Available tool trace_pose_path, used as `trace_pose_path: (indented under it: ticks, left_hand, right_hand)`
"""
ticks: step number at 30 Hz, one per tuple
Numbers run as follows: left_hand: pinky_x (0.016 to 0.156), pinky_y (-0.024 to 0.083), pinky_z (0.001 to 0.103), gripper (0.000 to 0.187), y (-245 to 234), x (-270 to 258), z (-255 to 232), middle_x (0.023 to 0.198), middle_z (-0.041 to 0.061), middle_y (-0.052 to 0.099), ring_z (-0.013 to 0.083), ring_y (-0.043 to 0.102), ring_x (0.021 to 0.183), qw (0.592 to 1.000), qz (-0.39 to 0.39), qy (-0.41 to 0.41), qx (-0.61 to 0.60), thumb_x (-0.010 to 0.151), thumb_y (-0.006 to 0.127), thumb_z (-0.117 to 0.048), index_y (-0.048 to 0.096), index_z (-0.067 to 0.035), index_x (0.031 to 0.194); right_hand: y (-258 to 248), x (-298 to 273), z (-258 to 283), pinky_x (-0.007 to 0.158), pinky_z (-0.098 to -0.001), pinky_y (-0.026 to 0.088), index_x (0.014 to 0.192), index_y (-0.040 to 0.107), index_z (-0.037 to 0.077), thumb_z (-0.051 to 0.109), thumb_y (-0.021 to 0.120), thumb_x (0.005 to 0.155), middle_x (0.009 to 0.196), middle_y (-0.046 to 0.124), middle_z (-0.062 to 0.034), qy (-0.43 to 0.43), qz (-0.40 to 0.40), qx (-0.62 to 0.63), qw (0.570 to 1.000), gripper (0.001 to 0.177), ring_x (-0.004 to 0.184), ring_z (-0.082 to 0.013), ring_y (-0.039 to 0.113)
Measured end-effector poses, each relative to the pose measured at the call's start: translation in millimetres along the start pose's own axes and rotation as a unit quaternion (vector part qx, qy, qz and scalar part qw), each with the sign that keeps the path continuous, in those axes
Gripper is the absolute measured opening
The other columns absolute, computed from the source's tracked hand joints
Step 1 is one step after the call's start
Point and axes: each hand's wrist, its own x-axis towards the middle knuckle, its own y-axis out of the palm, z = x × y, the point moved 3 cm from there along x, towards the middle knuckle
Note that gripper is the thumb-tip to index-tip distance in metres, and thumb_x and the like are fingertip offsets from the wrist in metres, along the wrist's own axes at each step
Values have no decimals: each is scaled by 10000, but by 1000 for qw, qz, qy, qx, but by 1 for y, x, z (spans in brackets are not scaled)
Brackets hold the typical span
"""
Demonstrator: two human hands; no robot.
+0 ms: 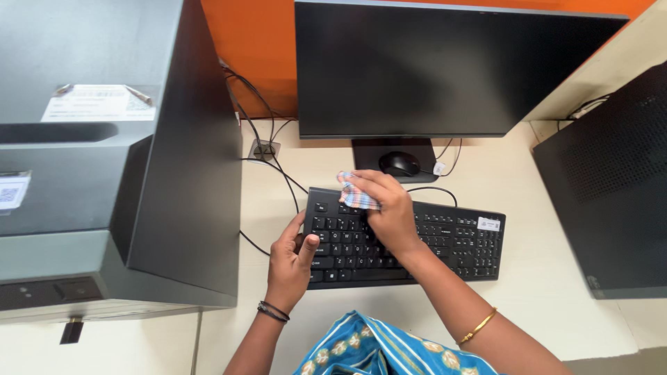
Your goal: The person wipes down a computer tower, monitor, keyboard, and mouse with a cloth, including flipping the monitor to clean its back.
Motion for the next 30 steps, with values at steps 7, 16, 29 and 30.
trace_pose_path:
  ticks: [7,16,29,30]
  left_hand:
    - [669,465,214,699,12,7,12,874,34,668,46,562,774,1000,12,26,8,955,668,-469,528,-2,1456]
    - [785,508,212,844,-9,6,29,985,91,759,76,650,867,999,2,-21,-37,901,726,-326,351,-45,1603]
    - [850,513,216,653,2,5,36,1091,57,744,73,649,956,1000,-6,4,-14,939,716,-331,553,34,1455]
    - [826,521,217,644,1,5,35,1065,58,752,72,659,932,1000,-10,-12,-16,935,712,-334,562,32,1443]
  right_hand:
    - [14,-15,28,1110,-485,411,1209,726,137,19,704,836,1361,656,-93,-185,28,-55,981,392,1268,-334,574]
    - [-48,-93,-100,1153,-452,391,1224,748,167,-128,608,742,1349,670,-70,-32,-23,-138,990,582,1320,-323,563]
    - [-3,-97,-57,1126,-462,406,1234,743,120,-54,626,781,1359,637,-119,-29,-52,-83,995,499,1276,-338,566]
    - [0,-101,-50,1118,-472,405,1251,737,102,-68,616,733,1372,639,-126,-38,-25,-79,996,558,1274,-351,555]
